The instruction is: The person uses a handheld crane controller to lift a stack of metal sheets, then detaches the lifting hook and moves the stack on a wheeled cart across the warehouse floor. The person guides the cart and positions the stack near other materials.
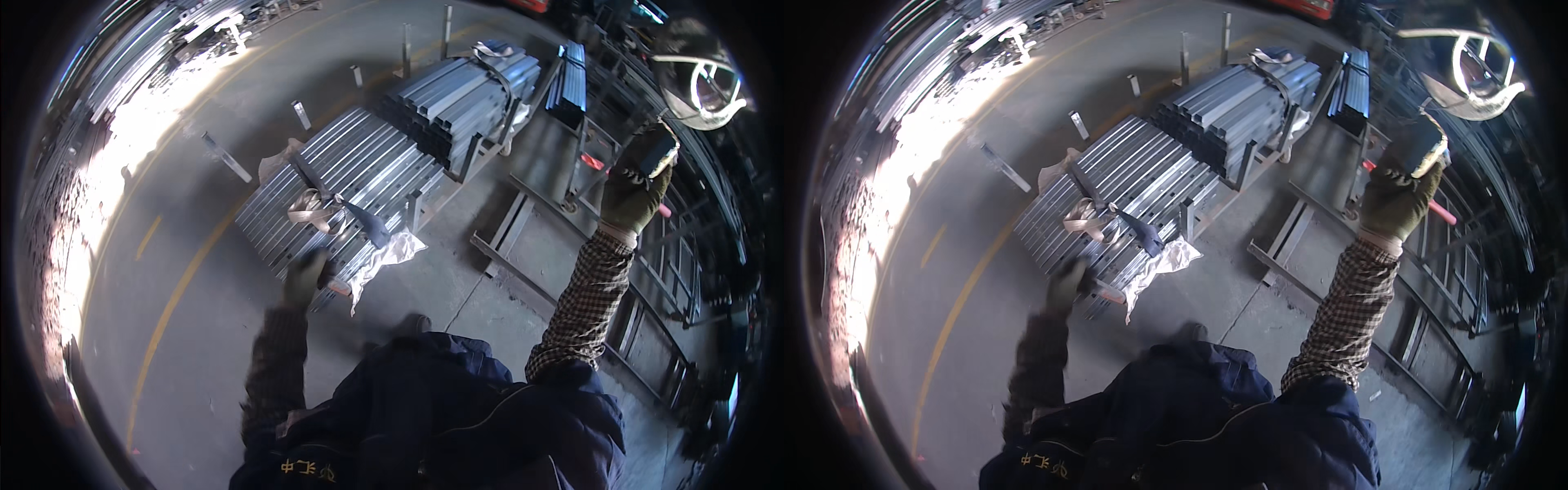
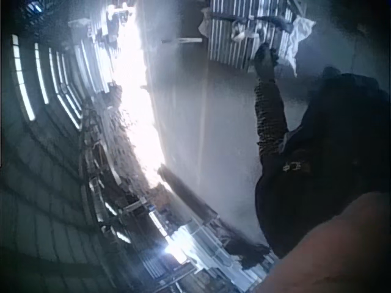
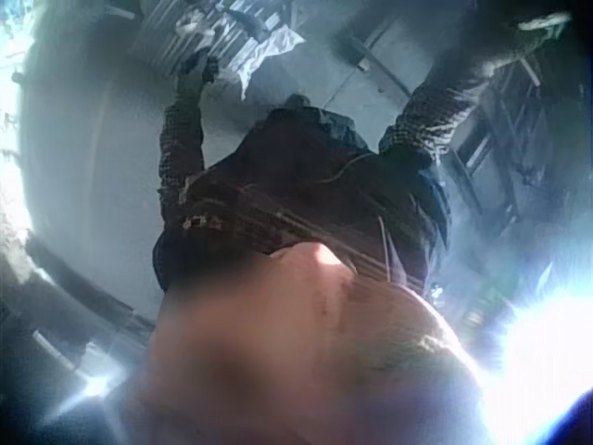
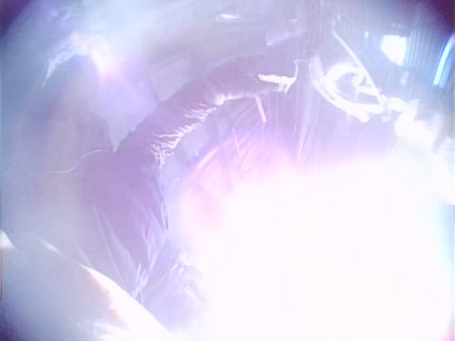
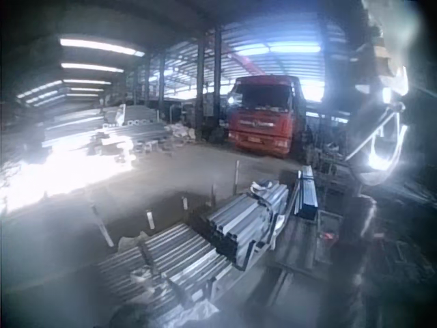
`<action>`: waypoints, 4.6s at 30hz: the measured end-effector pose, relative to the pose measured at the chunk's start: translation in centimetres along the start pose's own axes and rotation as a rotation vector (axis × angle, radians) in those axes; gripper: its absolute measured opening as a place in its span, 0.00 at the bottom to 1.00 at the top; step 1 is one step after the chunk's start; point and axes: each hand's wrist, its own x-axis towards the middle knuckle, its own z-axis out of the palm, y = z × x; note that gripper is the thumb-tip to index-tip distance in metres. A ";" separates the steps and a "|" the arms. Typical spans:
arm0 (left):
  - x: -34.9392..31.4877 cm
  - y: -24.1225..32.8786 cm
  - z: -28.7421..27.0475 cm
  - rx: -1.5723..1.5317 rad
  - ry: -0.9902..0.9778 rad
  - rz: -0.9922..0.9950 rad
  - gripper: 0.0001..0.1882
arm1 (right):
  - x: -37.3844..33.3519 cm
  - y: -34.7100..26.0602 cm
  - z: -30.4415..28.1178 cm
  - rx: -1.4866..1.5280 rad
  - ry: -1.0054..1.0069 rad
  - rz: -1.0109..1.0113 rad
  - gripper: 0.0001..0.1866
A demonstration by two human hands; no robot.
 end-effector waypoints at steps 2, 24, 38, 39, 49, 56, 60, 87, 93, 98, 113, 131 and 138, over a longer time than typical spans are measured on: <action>-4.1 -10.8 -4.0 -0.062 0.145 -0.223 0.17 | -0.6 -3.0 -1.6 0.063 0.010 -0.004 0.24; -13.7 -26.7 -1.1 -0.091 0.215 -0.868 0.19 | -3.9 -35.1 -13.6 -0.146 0.342 -0.574 0.25; 5.0 -24.7 17.5 0.254 -0.168 -0.883 0.15 | -4.3 -33.9 -25.2 -0.434 0.674 -0.264 0.16; 6.3 -23.2 19.9 0.313 -0.208 -0.862 0.16 | -2.8 -30.2 -25.1 -0.475 0.598 -0.121 0.16; 25.4 -28.8 32.3 0.349 -0.779 -0.341 0.13 | 10.8 -10.1 -7.4 -1.528 -0.864 0.271 0.15; 32.9 -19.3 44.1 0.479 -0.435 -0.769 0.14 | 20.0 -8.1 -12.5 -1.400 -1.055 0.253 0.21; 35.3 -15.4 50.6 0.467 -0.366 -0.871 0.21 | 25.0 -8.1 -18.9 -1.353 -1.058 0.212 0.20; 64.3 -10.4 85.9 0.201 -0.034 -0.716 0.22 | 68.4 -8.8 -72.0 -1.386 -0.464 0.921 0.17; 87.3 -5.8 96.1 0.545 -0.374 -0.513 0.18 | 80.4 -2.8 -86.2 -1.237 -0.086 1.168 0.20; 100.5 7.3 109.4 0.368 -0.306 -0.224 0.24 | 87.8 1.0 -91.8 -1.050 0.273 1.251 0.21; 112.2 21.5 130.9 0.088 0.090 -0.087 0.12 | 119.4 14.8 -113.2 -1.135 -0.176 1.652 0.24; 114.0 20.1 137.8 0.035 1.197 -0.258 0.16 | 133.9 49.8 -113.5 -0.884 -1.006 1.922 0.19; 114.4 23.2 139.4 0.117 1.697 -0.371 0.16 | 133.4 65.0 -106.1 -0.928 -1.496 1.812 0.21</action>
